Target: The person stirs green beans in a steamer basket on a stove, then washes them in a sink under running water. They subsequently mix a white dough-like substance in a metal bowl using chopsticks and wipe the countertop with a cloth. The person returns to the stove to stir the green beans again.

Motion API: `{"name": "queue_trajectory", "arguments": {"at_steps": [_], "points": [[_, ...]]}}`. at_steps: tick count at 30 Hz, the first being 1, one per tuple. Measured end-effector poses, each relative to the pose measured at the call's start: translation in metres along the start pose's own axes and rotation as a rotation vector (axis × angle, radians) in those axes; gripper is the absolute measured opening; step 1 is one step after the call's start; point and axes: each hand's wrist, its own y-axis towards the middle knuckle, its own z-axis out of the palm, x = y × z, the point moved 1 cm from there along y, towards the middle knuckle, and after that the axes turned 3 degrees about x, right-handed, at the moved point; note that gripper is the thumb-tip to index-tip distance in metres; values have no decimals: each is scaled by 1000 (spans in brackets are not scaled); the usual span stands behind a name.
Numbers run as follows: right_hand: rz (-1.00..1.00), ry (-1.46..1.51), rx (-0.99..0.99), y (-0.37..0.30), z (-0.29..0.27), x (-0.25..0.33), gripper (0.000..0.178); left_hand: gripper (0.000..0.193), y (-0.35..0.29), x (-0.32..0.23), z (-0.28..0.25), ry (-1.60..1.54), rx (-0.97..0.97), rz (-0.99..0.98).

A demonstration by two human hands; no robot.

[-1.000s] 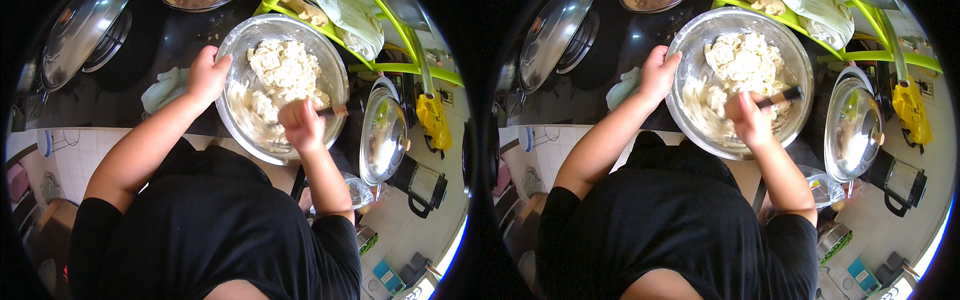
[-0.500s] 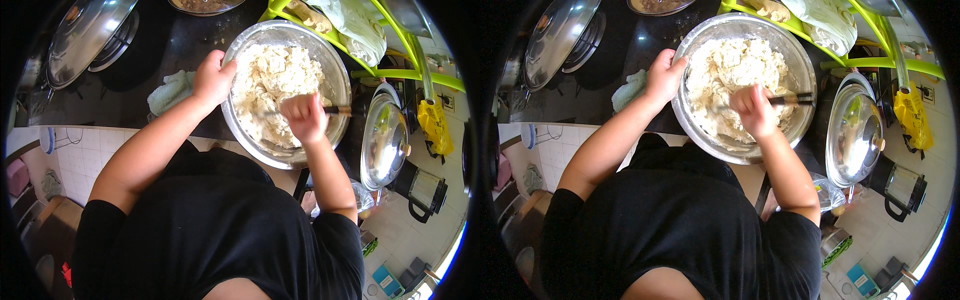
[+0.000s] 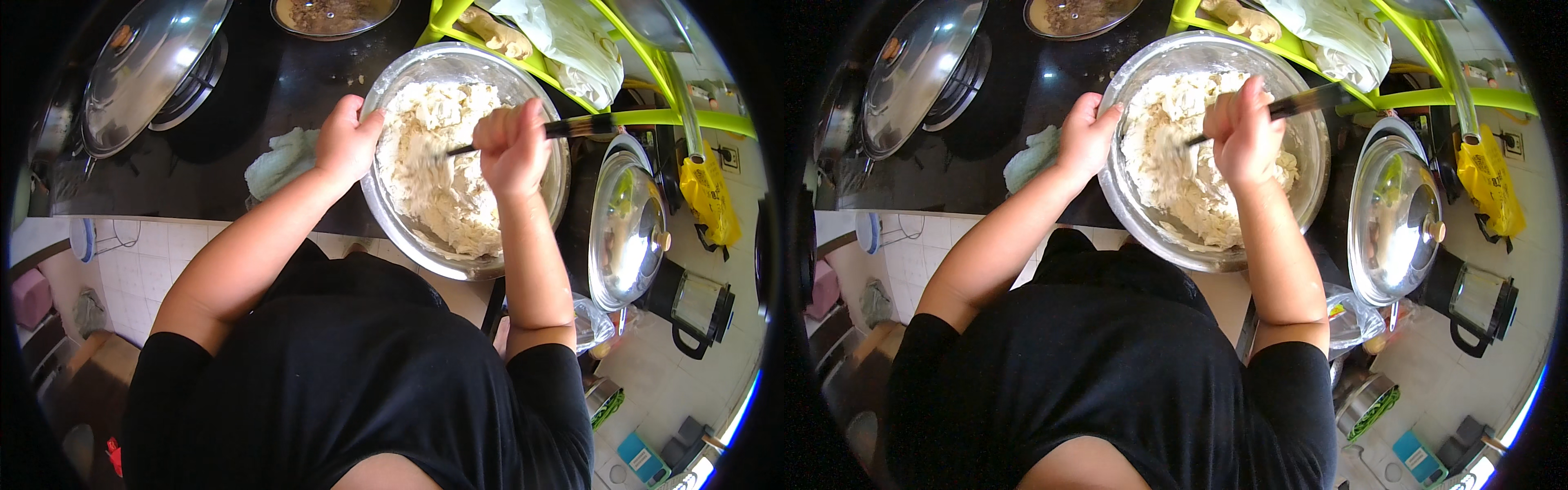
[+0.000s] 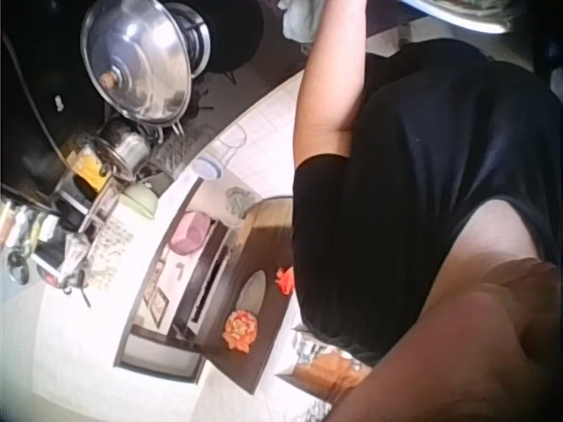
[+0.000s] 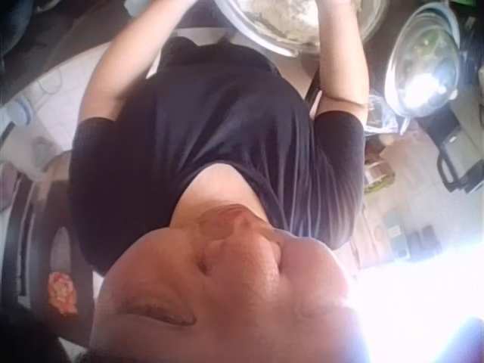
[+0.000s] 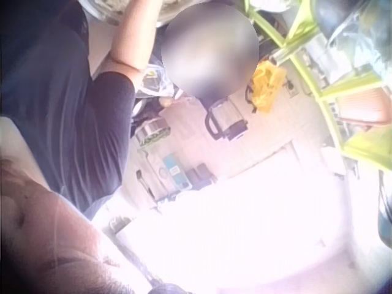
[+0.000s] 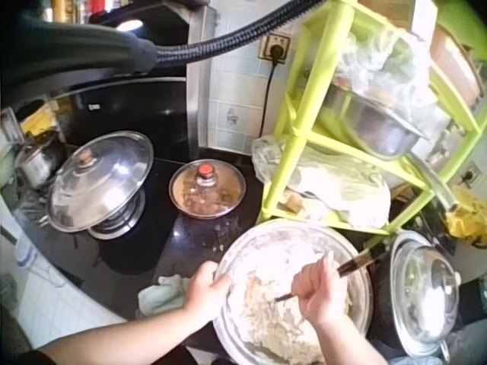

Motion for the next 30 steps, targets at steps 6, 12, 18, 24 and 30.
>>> {"name": "queue_trajectory", "arguments": {"at_steps": [6,12,18,24,30], "points": [[-41,-219,53,12,12,-36,46,26,0,-3,-1,49,0,3],[-197,-576,300,-13,-44,-9,44,18,0,-11,-5,185,6,14],[-221,-279,194,-10,-72,36,46,26,5,3,-4,113,9,12],[-278,-275,90,-4,-99,68,50,25,4,3,-3,81,16,8],[-335,-275,-17,0,-110,67,55,24,2,2,-3,24,22,21]]}}
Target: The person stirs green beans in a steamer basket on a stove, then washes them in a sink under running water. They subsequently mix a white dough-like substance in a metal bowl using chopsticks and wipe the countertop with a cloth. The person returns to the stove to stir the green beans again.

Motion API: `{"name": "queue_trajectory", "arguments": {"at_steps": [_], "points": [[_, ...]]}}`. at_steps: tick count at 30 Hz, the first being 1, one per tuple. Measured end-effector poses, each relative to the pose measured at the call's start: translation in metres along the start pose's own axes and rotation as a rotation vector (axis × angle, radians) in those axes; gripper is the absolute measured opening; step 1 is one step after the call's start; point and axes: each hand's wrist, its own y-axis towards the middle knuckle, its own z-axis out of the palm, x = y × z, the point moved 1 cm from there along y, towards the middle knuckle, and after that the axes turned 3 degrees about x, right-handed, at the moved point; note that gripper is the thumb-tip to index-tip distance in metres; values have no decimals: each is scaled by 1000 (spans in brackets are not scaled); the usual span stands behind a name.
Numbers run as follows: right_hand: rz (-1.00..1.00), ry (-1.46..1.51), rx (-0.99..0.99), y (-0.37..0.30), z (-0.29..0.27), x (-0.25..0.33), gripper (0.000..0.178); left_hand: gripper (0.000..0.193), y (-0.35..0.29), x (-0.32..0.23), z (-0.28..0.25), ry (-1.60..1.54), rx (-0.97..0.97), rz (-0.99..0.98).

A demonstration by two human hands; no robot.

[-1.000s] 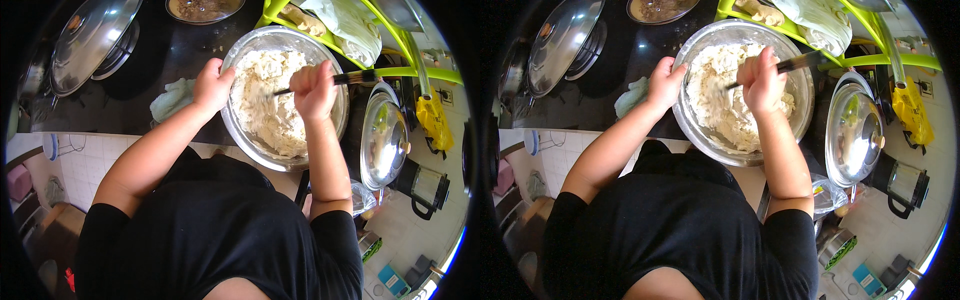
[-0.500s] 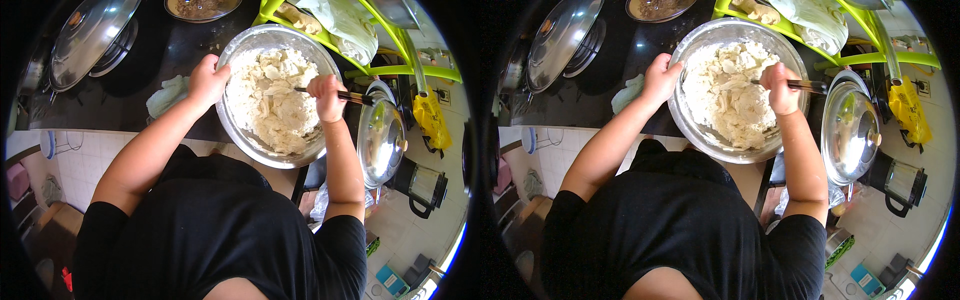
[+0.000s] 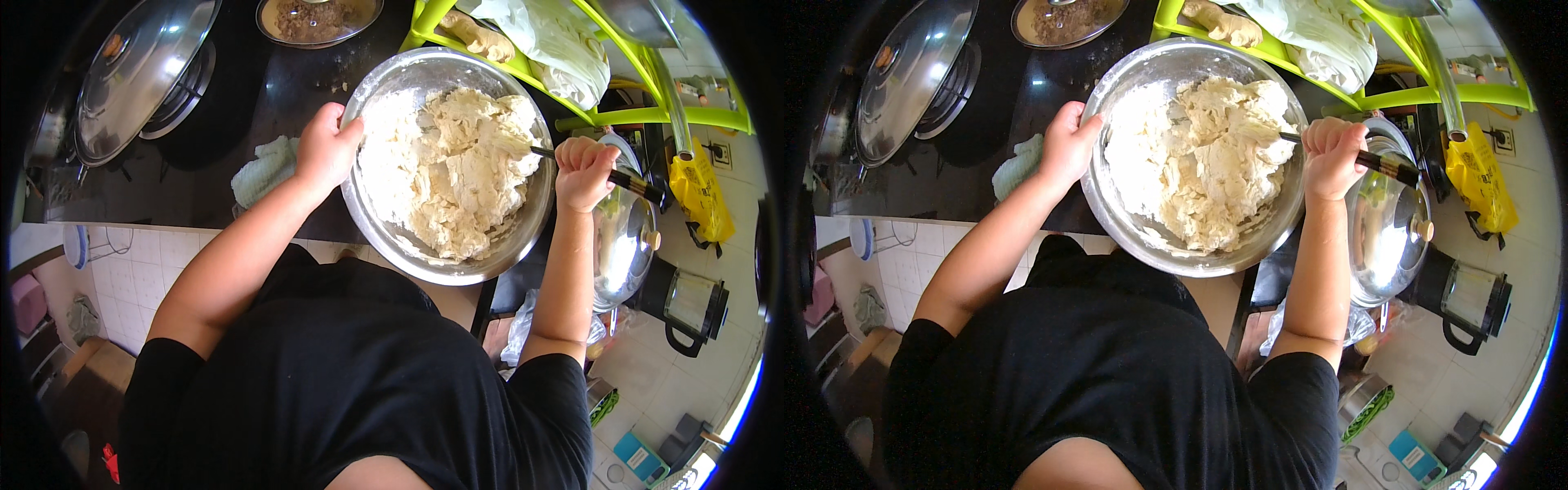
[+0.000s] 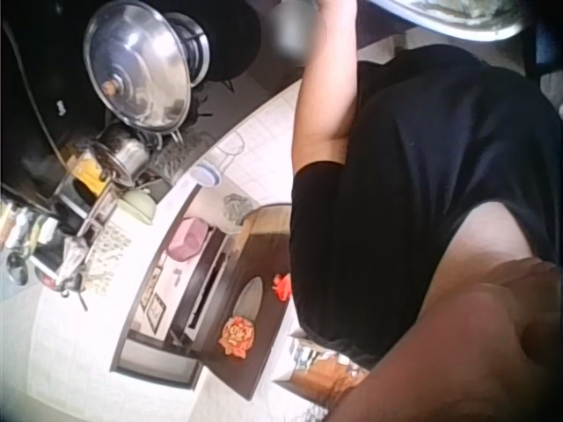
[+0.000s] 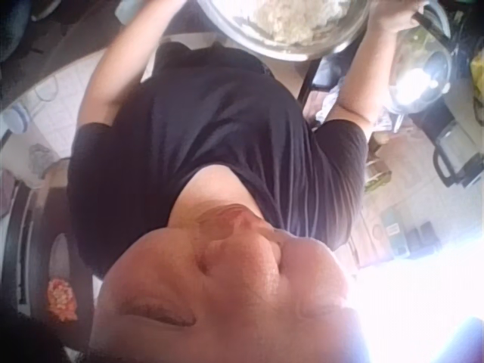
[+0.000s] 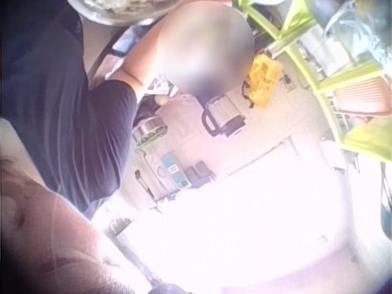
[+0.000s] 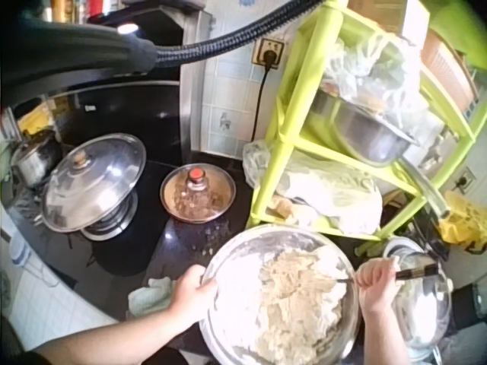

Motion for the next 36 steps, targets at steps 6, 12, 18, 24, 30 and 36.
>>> {"name": "queue_trajectory", "arguments": {"at_steps": [6,12,18,24,30,36], "points": [[-120,6,-13,-13,3,4,53,20,-2,-1,1,-45,5,-15],[-507,-701,20,-18,27,-36,44,17,-5,-7,2,-132,26,-53],[103,39,-355,18,15,-59,55,15,-10,-11,6,-190,38,-29],[142,244,-445,13,47,-81,52,15,-8,-8,10,-215,21,-25],[302,345,-270,-24,99,-63,51,17,-8,-7,8,-169,-13,-49],[502,373,-315,-26,87,-48,53,18,-7,-3,9,-99,-25,-32]]}}
